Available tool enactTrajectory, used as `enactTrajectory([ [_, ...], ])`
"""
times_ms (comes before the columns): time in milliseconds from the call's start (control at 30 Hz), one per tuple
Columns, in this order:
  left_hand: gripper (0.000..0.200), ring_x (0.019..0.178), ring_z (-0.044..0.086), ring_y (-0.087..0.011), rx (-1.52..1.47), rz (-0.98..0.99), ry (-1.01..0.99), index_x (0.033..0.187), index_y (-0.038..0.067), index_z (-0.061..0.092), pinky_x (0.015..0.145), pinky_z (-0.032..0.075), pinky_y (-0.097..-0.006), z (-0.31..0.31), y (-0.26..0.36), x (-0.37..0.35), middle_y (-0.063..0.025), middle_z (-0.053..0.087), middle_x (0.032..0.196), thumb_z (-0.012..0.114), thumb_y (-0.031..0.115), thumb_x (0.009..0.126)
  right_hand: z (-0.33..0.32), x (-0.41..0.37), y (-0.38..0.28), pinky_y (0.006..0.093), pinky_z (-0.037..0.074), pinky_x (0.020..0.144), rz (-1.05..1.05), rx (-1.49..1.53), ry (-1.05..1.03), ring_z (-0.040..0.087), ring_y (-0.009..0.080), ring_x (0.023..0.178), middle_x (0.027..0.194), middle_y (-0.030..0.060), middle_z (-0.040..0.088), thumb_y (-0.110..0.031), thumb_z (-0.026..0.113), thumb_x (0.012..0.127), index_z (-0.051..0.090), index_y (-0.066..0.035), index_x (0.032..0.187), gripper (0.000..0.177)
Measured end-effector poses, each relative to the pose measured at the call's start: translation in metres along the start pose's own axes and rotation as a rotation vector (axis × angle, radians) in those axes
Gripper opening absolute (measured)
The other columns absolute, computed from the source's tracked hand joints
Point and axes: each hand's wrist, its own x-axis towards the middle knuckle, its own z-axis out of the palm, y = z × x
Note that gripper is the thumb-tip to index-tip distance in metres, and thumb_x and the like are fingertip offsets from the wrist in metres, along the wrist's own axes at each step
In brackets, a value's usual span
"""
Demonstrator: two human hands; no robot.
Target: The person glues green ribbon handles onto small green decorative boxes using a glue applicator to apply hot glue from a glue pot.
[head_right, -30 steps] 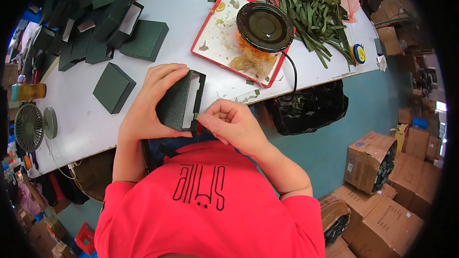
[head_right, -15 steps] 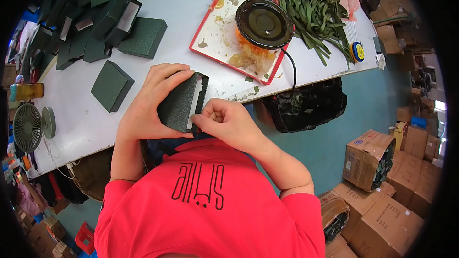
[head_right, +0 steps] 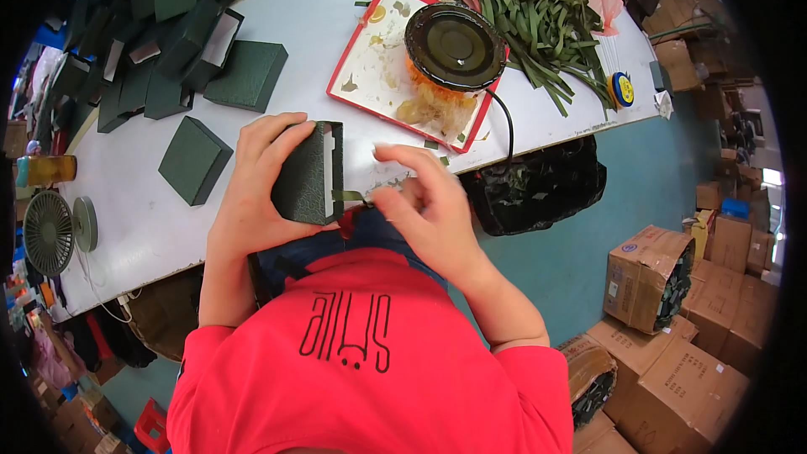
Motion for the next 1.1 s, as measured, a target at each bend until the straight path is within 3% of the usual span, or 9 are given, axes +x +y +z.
enactTrajectory([
  [67, 0.095, 0.123, 0.047, -0.0379, -0.009, -0.005, 0.029, 0.136, 0.008, 0.053, 0.104, 0.038, -0.0480, 0.002, -0.002, 0.000, -0.0130, 0.052, 0.134, 0.093, 0.028, 0.053, -0.005, -0.009, 0.013, 0.0269, 0.047, 0.064, -0.286, -0.078, 0.047, 0.059, 0.0103, 0.069, 0.082, 0.0062, 0.070, -0.007, 0.056, 0.097, 0.069, 0.000, 0.090, 0.017],
  [133, 0.095, 0.123, 0.047, -0.0380, -0.028, 0.001, 0.048, 0.136, 0.007, 0.053, 0.103, 0.038, -0.0478, 0.005, 0.000, 0.003, -0.0137, 0.052, 0.134, 0.093, 0.028, 0.052, -0.001, -0.016, 0.010, 0.0274, 0.046, 0.063, -0.118, 0.046, -0.286, 0.057, 0.0116, 0.062, 0.082, 0.0071, 0.071, -0.021, 0.054, 0.102, 0.069, 0.002, 0.087, 0.032],
  [200, 0.099, 0.124, 0.048, -0.0384, -0.046, 0.011, 0.046, 0.137, 0.006, 0.052, 0.104, 0.039, -0.0479, 0.007, 0.002, 0.003, -0.0153, 0.051, 0.136, 0.095, 0.028, 0.051, 0.007, -0.014, -0.003, 0.0255, 0.045, 0.060, 0.470, 0.219, -0.477, 0.054, 0.0101, 0.057, 0.081, 0.0058, 0.071, -0.028, 0.053, 0.105, 0.070, 0.003, 0.092, 0.037],
  [233, 0.102, 0.125, 0.048, -0.0387, -0.051, 0.019, 0.037, 0.138, 0.005, 0.051, 0.105, 0.039, -0.0479, 0.009, 0.002, 0.004, -0.0165, 0.051, 0.137, 0.096, 0.029, 0.049, 0.012, -0.015, 0.018, 0.0220, 0.042, 0.052, 0.384, 0.372, -0.478, 0.052, 0.0063, 0.055, 0.091, 0.0058, 0.072, -0.029, 0.054, 0.105, 0.068, 0.000, 0.119, 0.035],
  [367, 0.106, 0.127, 0.048, -0.0391, -0.060, 0.021, 0.005, 0.139, 0.003, 0.050, 0.106, 0.040, -0.0479, 0.010, 0.004, 0.002, -0.0179, 0.051, 0.139, 0.097, 0.029, 0.048, 0.018, -0.017, 0.030, 0.0206, 0.041, 0.054, 0.408, 0.809, -0.193, 0.052, 0.0058, 0.059, 0.113, 0.0113, 0.070, -0.030, 0.058, 0.104, 0.046, -0.001, 0.144, 0.051],
  [500, 0.106, 0.128, 0.047, -0.0387, -0.020, -0.030, -0.006, 0.139, 0.003, 0.049, 0.107, 0.040, -0.0472, 0.003, 0.002, -0.004, -0.0180, 0.050, 0.140, 0.097, 0.030, 0.048, 0.002, -0.010, 0.039, 0.0189, 0.044, 0.061, 0.291, 1.100, 0.124, 0.054, 0.0044, 0.067, 0.126, 0.0136, 0.065, -0.021, 0.056, 0.105, 0.048, 0.002, 0.141, 0.044],
  [600, 0.106, 0.129, 0.047, -0.0386, -0.003, -0.080, -0.003, 0.140, 0.002, 0.049, 0.108, 0.039, -0.0463, -0.002, -0.004, -0.016, -0.0184, 0.050, 0.141, 0.096, 0.030, 0.049, -0.011, -0.005, 0.030, 0.0195, 0.047, 0.063, 0.324, 1.087, 0.330, 0.056, 0.0048, 0.067, 0.125, 0.0135, 0.065, -0.021, 0.057, 0.104, 0.049, 0.001, 0.139, 0.042],
  [933, 0.111, 0.126, 0.046, -0.0387, 0.027, -0.173, -0.010, 0.141, 0.005, 0.048, 0.105, 0.041, -0.0471, -0.010, -0.010, -0.035, -0.0160, 0.050, 0.140, 0.096, 0.018, 0.041, -0.018, 0.003, 0.031, 0.0222, 0.050, 0.060, 0.112, 0.951, 0.415, 0.058, 0.0072, 0.068, 0.105, 0.0109, 0.069, -0.019, 0.056, 0.104, 0.053, 0.000, 0.131, 0.033],
  [1100, 0.109, 0.129, 0.046, -0.0372, 0.034, -0.173, -0.039, 0.142, 0.004, 0.048, 0.107, 0.039, -0.0456, -0.009, -0.011, -0.032, -0.0170, 0.049, 0.141, 0.095, 0.023, 0.045, -0.031, 0.014, 0.044, 0.0215, 0.049, 0.059, 0.007, 1.050, 0.472, 0.057, 0.0071, 0.066, 0.102, 0.0094, 0.068, -0.019, 0.058, 0.103, 0.056, -0.003, 0.117, 0.021],
])
